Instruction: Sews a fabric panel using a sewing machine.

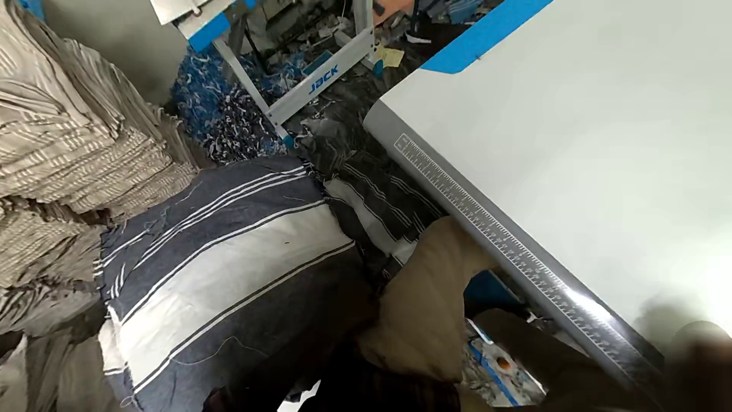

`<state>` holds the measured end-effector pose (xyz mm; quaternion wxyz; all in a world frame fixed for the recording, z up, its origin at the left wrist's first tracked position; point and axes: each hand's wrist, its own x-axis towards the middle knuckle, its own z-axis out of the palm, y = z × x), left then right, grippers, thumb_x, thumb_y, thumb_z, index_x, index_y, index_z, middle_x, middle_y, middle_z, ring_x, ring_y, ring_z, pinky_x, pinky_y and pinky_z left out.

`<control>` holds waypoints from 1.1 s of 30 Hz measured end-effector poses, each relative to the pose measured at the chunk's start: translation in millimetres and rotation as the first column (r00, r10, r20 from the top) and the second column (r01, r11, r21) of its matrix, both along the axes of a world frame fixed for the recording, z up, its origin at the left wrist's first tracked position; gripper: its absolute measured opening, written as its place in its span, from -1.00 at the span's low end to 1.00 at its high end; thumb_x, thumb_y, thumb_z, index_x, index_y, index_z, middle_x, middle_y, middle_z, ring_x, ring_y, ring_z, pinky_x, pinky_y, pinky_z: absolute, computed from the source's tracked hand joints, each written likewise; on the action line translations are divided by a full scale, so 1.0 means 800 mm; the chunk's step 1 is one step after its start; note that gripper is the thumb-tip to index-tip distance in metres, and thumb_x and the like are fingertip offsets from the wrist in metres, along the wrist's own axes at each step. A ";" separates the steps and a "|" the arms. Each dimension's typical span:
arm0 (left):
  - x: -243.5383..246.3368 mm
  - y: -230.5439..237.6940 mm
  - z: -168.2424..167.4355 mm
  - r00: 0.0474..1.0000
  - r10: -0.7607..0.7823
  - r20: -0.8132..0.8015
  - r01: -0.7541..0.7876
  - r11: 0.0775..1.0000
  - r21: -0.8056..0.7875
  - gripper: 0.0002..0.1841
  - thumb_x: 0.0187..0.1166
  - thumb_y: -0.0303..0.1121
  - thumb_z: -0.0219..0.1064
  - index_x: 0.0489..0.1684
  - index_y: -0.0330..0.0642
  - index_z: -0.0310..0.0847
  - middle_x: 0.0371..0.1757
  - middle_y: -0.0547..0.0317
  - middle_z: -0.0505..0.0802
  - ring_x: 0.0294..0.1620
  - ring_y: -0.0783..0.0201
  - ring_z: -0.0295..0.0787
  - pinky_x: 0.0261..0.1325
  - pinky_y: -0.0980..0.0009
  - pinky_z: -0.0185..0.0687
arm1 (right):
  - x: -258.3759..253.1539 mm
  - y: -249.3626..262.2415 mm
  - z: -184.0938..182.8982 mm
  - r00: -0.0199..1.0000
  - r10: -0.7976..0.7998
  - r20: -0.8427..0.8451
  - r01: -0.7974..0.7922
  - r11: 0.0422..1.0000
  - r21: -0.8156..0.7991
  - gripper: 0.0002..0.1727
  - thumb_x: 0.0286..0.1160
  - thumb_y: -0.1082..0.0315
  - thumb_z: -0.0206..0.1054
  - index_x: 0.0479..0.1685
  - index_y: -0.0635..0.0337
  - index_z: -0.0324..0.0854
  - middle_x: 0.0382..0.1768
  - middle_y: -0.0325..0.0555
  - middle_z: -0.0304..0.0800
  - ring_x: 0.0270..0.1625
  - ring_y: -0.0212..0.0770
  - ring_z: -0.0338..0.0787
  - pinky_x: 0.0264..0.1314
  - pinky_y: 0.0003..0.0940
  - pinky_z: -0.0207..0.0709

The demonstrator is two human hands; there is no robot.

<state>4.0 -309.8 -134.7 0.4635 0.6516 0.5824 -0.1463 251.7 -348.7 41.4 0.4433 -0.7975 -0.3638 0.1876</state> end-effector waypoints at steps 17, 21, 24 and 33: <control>-0.059 0.009 0.028 0.676 0.585 0.449 -0.550 0.805 -0.222 -0.81 0.65 -0.39 0.36 0.04 -0.33 0.68 -0.29 0.21 0.78 -0.38 0.43 0.73 -0.17 0.48 0.74 | 0.177 -0.069 -0.175 0.942 0.196 0.271 -0.272 0.921 0.279 -0.64 0.68 0.31 0.12 -0.34 0.46 0.61 -0.46 -0.24 0.60 -0.45 -0.61 0.57 -0.35 -0.68 0.50; -0.079 -0.015 0.091 0.342 0.540 0.769 -0.477 0.805 -0.353 -0.86 0.62 -0.31 0.30 0.02 0.05 0.71 -0.38 0.35 0.91 -0.47 0.37 0.87 -0.27 0.34 0.90 | 0.078 -0.055 -0.143 0.821 0.489 0.295 -0.541 0.831 0.129 -0.64 0.67 0.30 0.21 -0.13 0.53 0.72 -0.28 0.30 0.79 -0.27 0.09 0.81 -0.20 0.06 0.69; -0.059 -0.002 0.150 0.532 0.149 0.833 -0.164 0.984 -0.072 -0.80 0.72 -0.09 0.27 -0.11 0.13 0.80 -0.34 0.46 0.91 -0.42 0.54 0.84 -0.32 0.52 0.83 | -0.072 -0.037 -0.113 0.432 0.877 -0.212 -0.855 0.473 0.215 -0.49 0.57 -0.03 0.40 0.23 0.23 0.75 0.08 -0.03 0.88 0.16 -0.17 0.85 0.29 -0.08 0.70; 0.094 0.302 0.293 0.286 -0.130 0.950 -0.793 0.524 0.310 -0.71 0.90 -0.24 -0.19 -0.21 -0.04 0.40 -0.74 0.52 0.59 -0.83 0.58 0.42 -0.73 0.61 0.45 | -0.166 -0.048 -0.080 0.396 0.770 -0.501 -0.606 0.629 0.488 -0.69 0.58 0.31 0.35 -0.35 0.47 0.73 -0.53 -0.03 0.76 -0.46 -0.32 0.75 -0.31 -0.33 0.69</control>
